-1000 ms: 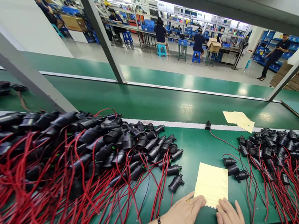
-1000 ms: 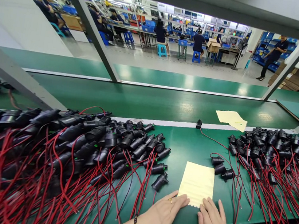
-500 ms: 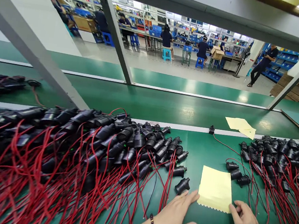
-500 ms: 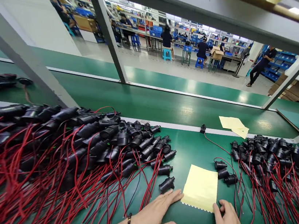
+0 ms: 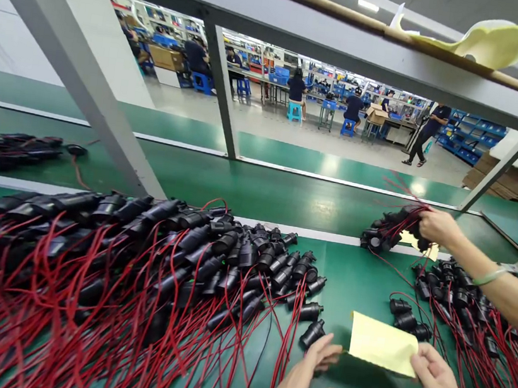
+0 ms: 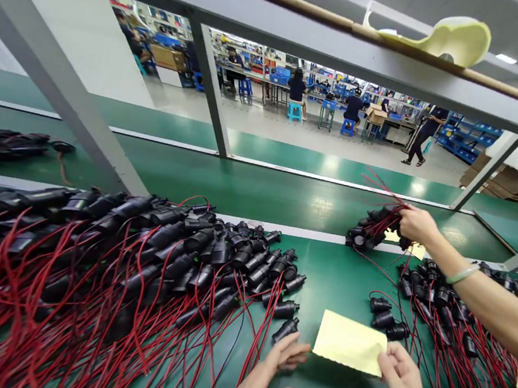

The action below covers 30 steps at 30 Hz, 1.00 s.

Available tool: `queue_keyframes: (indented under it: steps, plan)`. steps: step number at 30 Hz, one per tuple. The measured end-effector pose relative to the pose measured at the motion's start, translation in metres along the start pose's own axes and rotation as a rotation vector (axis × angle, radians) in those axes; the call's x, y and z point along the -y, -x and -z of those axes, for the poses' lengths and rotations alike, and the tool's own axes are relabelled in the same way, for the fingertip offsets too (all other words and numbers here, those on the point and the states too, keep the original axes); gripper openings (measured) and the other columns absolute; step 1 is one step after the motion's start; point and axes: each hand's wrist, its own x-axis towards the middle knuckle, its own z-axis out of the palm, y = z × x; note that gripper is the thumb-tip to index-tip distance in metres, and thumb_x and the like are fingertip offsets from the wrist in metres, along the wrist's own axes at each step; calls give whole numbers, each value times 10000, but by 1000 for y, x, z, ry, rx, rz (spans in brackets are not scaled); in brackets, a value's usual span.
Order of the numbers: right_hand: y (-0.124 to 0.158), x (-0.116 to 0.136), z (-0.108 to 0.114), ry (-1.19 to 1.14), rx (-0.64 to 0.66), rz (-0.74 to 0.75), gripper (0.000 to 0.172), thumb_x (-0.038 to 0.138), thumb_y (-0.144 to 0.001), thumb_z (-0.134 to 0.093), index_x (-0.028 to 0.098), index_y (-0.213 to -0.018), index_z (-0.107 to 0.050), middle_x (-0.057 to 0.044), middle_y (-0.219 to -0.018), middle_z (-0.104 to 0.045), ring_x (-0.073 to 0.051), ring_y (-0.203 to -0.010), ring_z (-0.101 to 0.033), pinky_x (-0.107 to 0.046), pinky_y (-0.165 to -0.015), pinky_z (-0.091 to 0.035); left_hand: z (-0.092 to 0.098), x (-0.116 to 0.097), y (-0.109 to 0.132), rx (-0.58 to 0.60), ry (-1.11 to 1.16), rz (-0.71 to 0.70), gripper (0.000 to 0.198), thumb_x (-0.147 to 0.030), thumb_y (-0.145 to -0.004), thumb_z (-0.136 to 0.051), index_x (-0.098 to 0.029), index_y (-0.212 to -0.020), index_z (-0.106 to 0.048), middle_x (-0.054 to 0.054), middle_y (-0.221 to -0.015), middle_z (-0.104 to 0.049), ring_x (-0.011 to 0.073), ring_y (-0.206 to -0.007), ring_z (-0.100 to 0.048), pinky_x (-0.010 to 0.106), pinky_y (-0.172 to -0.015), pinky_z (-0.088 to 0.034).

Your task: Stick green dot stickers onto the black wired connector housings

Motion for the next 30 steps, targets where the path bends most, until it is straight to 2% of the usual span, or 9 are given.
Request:
queue_keyframes:
  steps: [4, 6, 8, 13, 17, 21, 24, 27, 30]
  plan:
    - [-24, -3, -14, -2, 28, -87, 380, 553, -748, -663, 200, -733, -524, 63, -562, -480, -94, -471, -402, -228, -463, -322, -5, 0, 3, -146, -38, 150, 570, -450, -943, -385, -248, -1410, -130, 149, -1269, -562, 201, -878, -647, 321, -707, -566]
    - [-32, -11, -22, 47, 7, -123, 364, 530, -702, -680, 200, -717, -529, 73, -491, -471, -92, -405, -385, -221, -417, -283, -5, 6, 6, -129, -171, 155, 562, -390, -924, -420, -256, -1409, -170, 136, -1268, -568, 192, -821, -647, 319, -698, -571]
    - [-37, -19, -29, 103, -33, -133, 339, 501, -684, -670, 196, -772, -550, 79, -450, -482, -98, -368, -388, -217, -395, -269, -7, 16, 9, -77, -346, 51, 529, -366, -900, -454, -256, -1386, -277, 125, -1270, -585, 214, -878, -657, 340, -800, -568]
    - [-39, -32, -37, 234, -119, -108, 440, 496, -705, -605, 187, -1000, -500, 95, -456, -515, -133, -371, -460, -225, -381, -306, -18, 35, 7, 114, -751, -422, 482, -415, -924, -509, -184, -1338, -425, 109, -1280, -631, 278, -1183, -574, 351, -989, -494]
    - [-35, -32, -32, 372, -154, -50, 438, 523, -688, -620, 193, -971, -564, 85, -470, -523, -161, -421, -534, -254, -429, -387, -32, 43, 5, 41, -955, -565, 264, -226, -983, -446, -183, -1232, -523, 37, -1224, -677, 206, -1162, -596, 288, -1000, -465]
    - [-21, -22, -22, 513, -220, 28, 331, 494, -722, -633, 223, -912, -628, 35, -620, -602, -170, -564, -580, -283, -589, -457, -35, 41, 7, -48, -918, -596, 183, -233, -975, -466, -204, -1118, -576, 12, -1076, -725, 182, -1077, -632, 262, -974, -466]
    - [-10, -11, -27, 653, -184, 168, 269, 479, -828, -555, 234, -900, -639, -17, -828, -645, -182, -704, -609, -301, -707, -466, -19, 23, 5, -53, -831, -509, 251, -300, -927, -525, -190, -1150, -558, 58, -1077, -705, 226, -1062, -622, 308, -931, -505]
    - [-7, -1, -46, 804, -35, 404, 269, 427, -931, -446, 233, -883, -626, -35, -879, -632, -181, -768, -618, -294, -738, -474, 3, 1, -3, -126, -802, -225, 283, -182, -877, -491, -166, -1153, -553, 110, -1078, -666, 271, -1032, -614, 405, -904, -529]
    - [-13, 5, -72, 965, 124, 554, 291, 314, -969, -377, 218, -881, -637, -59, -872, -636, -190, -821, -635, -289, -761, -491, 17, -8, -15, -165, -894, 36, 367, -100, -860, -459, -131, -1218, -538, 159, -1174, -624, 317, -1105, -587, 484, -944, -510]
